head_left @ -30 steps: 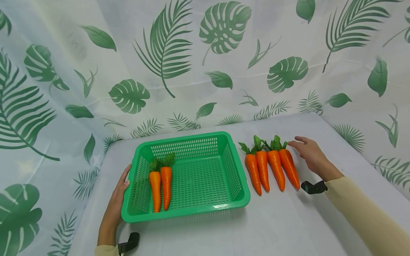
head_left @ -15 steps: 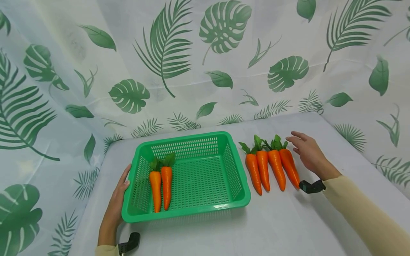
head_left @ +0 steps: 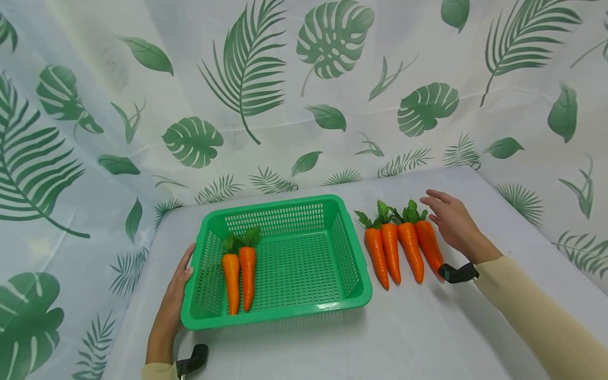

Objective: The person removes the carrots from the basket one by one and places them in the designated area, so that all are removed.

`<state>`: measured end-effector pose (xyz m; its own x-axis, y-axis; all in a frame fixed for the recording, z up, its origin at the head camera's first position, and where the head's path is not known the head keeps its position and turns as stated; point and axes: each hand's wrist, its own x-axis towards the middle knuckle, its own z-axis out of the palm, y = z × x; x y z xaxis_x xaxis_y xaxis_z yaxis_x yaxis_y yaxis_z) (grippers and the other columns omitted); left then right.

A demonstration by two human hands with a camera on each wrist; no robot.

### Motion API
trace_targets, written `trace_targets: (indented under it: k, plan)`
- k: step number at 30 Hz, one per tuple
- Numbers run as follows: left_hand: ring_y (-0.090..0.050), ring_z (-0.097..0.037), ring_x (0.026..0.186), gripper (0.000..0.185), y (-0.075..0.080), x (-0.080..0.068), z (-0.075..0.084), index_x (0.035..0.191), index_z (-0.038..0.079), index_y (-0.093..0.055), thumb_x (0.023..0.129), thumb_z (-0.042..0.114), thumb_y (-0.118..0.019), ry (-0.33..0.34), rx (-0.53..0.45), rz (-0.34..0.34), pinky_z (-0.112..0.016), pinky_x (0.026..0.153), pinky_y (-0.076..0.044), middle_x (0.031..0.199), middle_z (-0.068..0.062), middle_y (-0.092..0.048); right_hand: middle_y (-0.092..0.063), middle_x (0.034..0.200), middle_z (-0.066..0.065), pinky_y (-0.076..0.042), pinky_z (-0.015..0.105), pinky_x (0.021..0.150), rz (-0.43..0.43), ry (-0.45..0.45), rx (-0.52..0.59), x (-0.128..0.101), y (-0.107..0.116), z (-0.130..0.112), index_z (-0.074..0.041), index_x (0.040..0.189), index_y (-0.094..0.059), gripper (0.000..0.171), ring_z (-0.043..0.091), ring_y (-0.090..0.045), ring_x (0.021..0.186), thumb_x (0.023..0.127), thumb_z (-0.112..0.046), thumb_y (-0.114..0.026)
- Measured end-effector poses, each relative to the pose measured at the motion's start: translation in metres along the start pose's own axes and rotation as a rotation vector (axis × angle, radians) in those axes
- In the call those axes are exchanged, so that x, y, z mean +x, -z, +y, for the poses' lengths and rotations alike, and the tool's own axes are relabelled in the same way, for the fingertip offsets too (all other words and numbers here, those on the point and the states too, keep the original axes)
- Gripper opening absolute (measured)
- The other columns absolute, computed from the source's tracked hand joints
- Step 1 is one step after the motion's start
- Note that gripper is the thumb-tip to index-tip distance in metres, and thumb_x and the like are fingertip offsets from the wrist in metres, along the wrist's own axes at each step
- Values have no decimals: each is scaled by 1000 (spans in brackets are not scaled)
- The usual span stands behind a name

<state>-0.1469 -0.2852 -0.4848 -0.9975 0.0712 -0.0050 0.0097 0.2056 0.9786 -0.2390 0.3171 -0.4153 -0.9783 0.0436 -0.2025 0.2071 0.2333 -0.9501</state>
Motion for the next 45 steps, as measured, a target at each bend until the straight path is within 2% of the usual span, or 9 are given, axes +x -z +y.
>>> trace_targets:
  k: [4,9,19,23,27,34,36,43,45]
  plan:
    - [-19,-30,154,59,0,1,0,174,33,-12,118,43,-27,1,1,-1,-42,113,-27,179,-1,-8,6,178,19,-13,59,124,-8,-2,24,0,-2,-3,-2,171,-4,76,44,0,161,116,-42,-38]
    - [-20,-29,153,59,0,0,1,175,32,-12,118,42,-26,1,10,10,-43,114,-27,179,-1,-9,5,178,19,-12,60,124,-41,-15,44,1,-7,-6,-4,172,-2,77,45,-1,161,116,-42,-38]
    - [-26,-21,146,58,-1,-1,1,174,34,-13,118,43,-25,4,25,12,-22,103,-34,179,-3,-9,-1,178,19,-16,57,124,-77,15,51,2,-21,-18,-5,172,-5,75,44,-6,161,116,-41,-39]
    - [-27,-23,146,59,-1,-1,0,174,34,-12,118,43,-25,4,22,10,-19,100,-36,179,-3,-9,0,178,18,-15,55,124,-123,32,88,2,-26,-26,-5,172,-4,73,42,-6,162,117,-38,-38]
    - [-24,-28,150,59,-1,0,1,174,34,-12,118,44,-26,8,10,8,-25,105,-34,179,-2,-9,1,179,16,-15,52,124,-166,46,140,0,-33,-36,-4,172,-3,74,39,-4,162,117,-37,-40]
    - [-20,-31,153,59,-2,1,2,174,34,-12,118,43,-27,8,0,2,-45,114,-28,179,-1,-8,-3,178,18,-18,51,124,-211,71,191,-3,-44,-50,-2,172,-5,74,40,-8,162,117,-36,-42]
    - [-21,-31,153,59,-2,1,2,174,35,-12,118,44,-26,12,5,3,-43,113,-29,179,0,-9,-3,178,17,-18,51,124,-225,75,205,-3,-47,-53,-1,171,-5,74,39,-8,162,117,-34,-42]
    - [-25,-31,149,59,-1,0,0,174,35,-12,118,43,-26,7,20,5,-22,102,-36,179,-2,-9,-6,178,17,-18,51,124,-261,97,248,-3,-59,-63,0,171,-6,74,40,-14,161,116,-32,-45]
    - [-25,-29,148,59,-1,0,0,174,35,-12,118,43,-26,4,17,4,-21,101,-36,179,-2,-9,-8,178,18,-19,51,124,-266,101,264,-3,-63,-66,0,171,-7,74,41,-16,160,116,-31,-45]
